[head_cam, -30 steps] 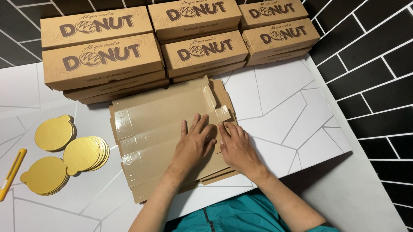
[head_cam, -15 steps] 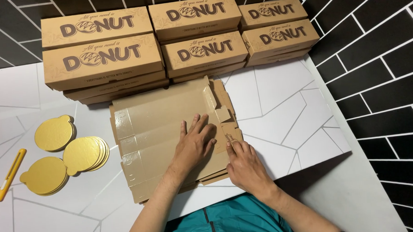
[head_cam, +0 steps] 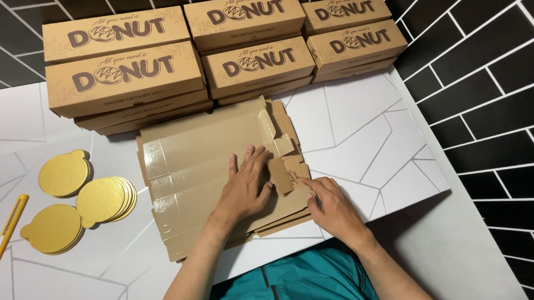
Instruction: The person assembles flat cardboard donut boxes by folding side flaps, tucking tabs, and securing edges. They repeat the process for multiple boxes, stacking completed units on the table.
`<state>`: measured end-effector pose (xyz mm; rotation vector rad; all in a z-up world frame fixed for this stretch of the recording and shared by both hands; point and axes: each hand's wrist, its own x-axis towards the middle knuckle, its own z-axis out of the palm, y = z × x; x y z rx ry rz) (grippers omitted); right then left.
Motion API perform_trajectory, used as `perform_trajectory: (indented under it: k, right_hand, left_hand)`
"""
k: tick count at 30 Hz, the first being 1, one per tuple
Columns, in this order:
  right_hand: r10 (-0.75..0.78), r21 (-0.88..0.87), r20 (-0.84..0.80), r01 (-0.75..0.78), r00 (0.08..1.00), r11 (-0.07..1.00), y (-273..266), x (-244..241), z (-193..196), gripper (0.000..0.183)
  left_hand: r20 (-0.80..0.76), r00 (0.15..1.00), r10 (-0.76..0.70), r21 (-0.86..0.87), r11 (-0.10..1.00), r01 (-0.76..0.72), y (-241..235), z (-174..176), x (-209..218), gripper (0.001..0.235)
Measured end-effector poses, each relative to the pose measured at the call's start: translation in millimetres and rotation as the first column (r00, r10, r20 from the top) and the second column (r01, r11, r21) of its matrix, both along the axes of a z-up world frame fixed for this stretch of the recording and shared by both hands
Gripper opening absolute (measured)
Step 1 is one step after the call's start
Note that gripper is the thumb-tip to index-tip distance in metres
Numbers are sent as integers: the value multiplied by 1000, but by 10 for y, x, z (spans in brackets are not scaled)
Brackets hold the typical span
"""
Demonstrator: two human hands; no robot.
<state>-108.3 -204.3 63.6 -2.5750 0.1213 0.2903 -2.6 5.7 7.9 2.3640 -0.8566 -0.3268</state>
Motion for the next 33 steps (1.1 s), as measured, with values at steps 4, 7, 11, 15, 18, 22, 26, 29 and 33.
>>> perform_trajectory:
  k: [4,7,11,15,18,22,26,29,33]
  right_hand:
    - [-146,60,-37,148,989,987,-63,-41,7,47]
    - [-239,115,-146,257,960,960,-10,-83,123,42]
    - [-270,168,-53,275,961,947,-30,-137,17,40]
    - [-303,299,-18,295,953,908,71,-156,83,37]
    - [-255,405,-12,238,967,883,151,-134,56,32]
    - [-154,398,13,136,988,907,219,-175,1,33]
    - [-49,282,63,29,997,959,245,-182,-74,33]
    - [114,127,215,-144,970,981,189,-226,-422,39]
    - [343,-51,247,-342,906,938,114,-262,-552,54]
  left_hand:
    - [6,1000,-2,32,999,2,-26,-12,1,76]
    - [59,998,-17,109,994,10,-57,-31,-8,76]
    - [123,992,-26,159,987,6,-80,-43,-25,76]
    - [131,991,-32,167,986,10,-89,6,-36,71]
    - [155,987,-39,189,982,9,-114,-58,-43,64]
    - [182,982,-47,207,978,9,-128,-62,-73,57]
    - [167,985,-53,194,981,20,-121,-113,-65,52]
    - [213,976,-56,102,994,35,-85,-187,-73,58]
    - [301,952,-63,45,998,51,-86,-281,-110,79]
